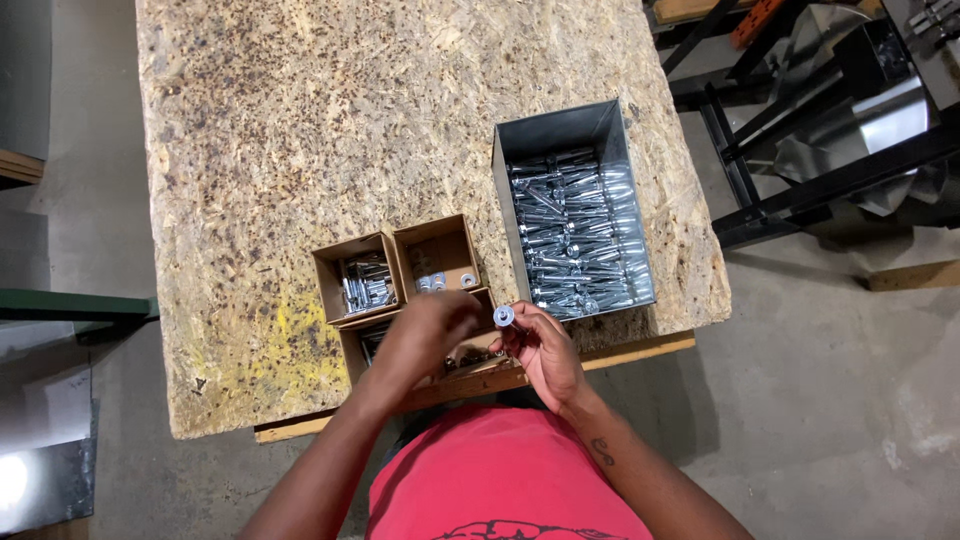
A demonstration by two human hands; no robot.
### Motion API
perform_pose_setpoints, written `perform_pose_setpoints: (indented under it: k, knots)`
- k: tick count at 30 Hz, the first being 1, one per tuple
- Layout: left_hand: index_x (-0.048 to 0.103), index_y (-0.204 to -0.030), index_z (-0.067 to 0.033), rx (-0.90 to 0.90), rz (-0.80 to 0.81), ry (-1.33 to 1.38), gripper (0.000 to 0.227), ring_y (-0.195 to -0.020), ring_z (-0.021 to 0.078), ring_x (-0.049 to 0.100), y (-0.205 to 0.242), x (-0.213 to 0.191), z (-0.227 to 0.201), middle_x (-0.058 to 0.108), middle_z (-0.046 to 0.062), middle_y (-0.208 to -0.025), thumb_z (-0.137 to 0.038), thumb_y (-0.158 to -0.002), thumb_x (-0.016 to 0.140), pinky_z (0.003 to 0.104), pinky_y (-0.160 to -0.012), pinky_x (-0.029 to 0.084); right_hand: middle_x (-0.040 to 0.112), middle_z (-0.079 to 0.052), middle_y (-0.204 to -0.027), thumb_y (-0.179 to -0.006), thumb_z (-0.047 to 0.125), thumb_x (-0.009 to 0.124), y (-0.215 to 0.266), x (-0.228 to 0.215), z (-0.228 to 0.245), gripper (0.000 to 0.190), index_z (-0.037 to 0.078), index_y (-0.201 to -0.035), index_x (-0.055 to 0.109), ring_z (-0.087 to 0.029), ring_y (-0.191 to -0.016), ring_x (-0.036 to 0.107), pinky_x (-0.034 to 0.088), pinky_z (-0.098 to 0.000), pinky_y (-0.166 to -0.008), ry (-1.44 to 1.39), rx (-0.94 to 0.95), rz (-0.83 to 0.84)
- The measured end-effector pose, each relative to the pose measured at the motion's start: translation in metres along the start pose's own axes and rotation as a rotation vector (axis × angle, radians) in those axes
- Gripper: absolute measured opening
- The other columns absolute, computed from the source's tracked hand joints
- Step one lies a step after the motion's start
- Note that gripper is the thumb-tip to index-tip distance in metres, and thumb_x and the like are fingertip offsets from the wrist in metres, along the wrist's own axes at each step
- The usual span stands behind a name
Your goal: The person repeatedly picks a bolt from a cardboard box, threads a nut onto it, and places the assembled fastener into a metal bin. The person continues this process throughout the clip.
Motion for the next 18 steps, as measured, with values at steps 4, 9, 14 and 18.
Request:
perform_pose_setpoints:
  k: [4,9,14,18]
  knots:
    - [0.092,-0.124,-0.0116,0.098,-0.275,0.201,0.022,-0.101,0.036,0.09,0.011,-0.029,0.018,0.092,0.016,-0.108,-0.019,-0.103,0.091,0.045,-0.089,0.072,0.073,-0.021,-0.103,-0.111,0.01,0.062,0.001,0.006,0.001,0.019,-0.006,-0.117,0.069,-0.024,-0.087,0.078,0.074,-0.0428,-0.091,0.0,-0.001,-0.001]
    - [0.091,-0.122,-0.0027,0.242,-0.284,0.418,0.026,-0.094,0.03,0.085,0.025,-0.034,-0.018,0.088,0.02,-0.108,-0.017,-0.1,0.096,0.043,-0.088,0.074,0.072,-0.017,-0.099,-0.11,0.012,0.063,0.004,0.022,0.008,0.019,-0.005,-0.114,0.07,-0.021,-0.086,0.074,0.073,-0.0412,-0.091,0.037,0.011,0.014]
    - [0.088,-0.125,-0.0014,0.344,-0.258,0.277,0.026,-0.093,0.0337,0.085,0.026,-0.029,-0.039,0.086,0.022,-0.107,-0.016,-0.104,0.091,0.046,-0.086,0.072,0.075,-0.014,-0.1,-0.111,0.013,0.062,0.005,0.032,0.012,0.018,-0.003,-0.115,0.069,-0.016,-0.088,0.072,0.071,-0.0336,-0.09,0.049,0.009,0.016]
    - [0.09,-0.121,-0.004,0.389,-0.288,0.273,0.023,-0.091,0.0312,0.085,0.031,-0.033,-0.04,0.086,0.019,-0.105,-0.015,-0.101,0.094,0.044,-0.081,0.069,0.068,-0.009,-0.094,-0.112,0.014,0.063,0.018,0.048,0.027,0.016,-0.001,-0.11,0.068,-0.013,-0.086,0.063,0.065,-0.0278,-0.083,0.125,-0.031,0.001]
Point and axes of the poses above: each hand's wrist, its own y-axis away from the middle knuckle, its own x-axis out of the palm, z = x × y, the point moved 10 cm from there along -y, towards the middle knuckle
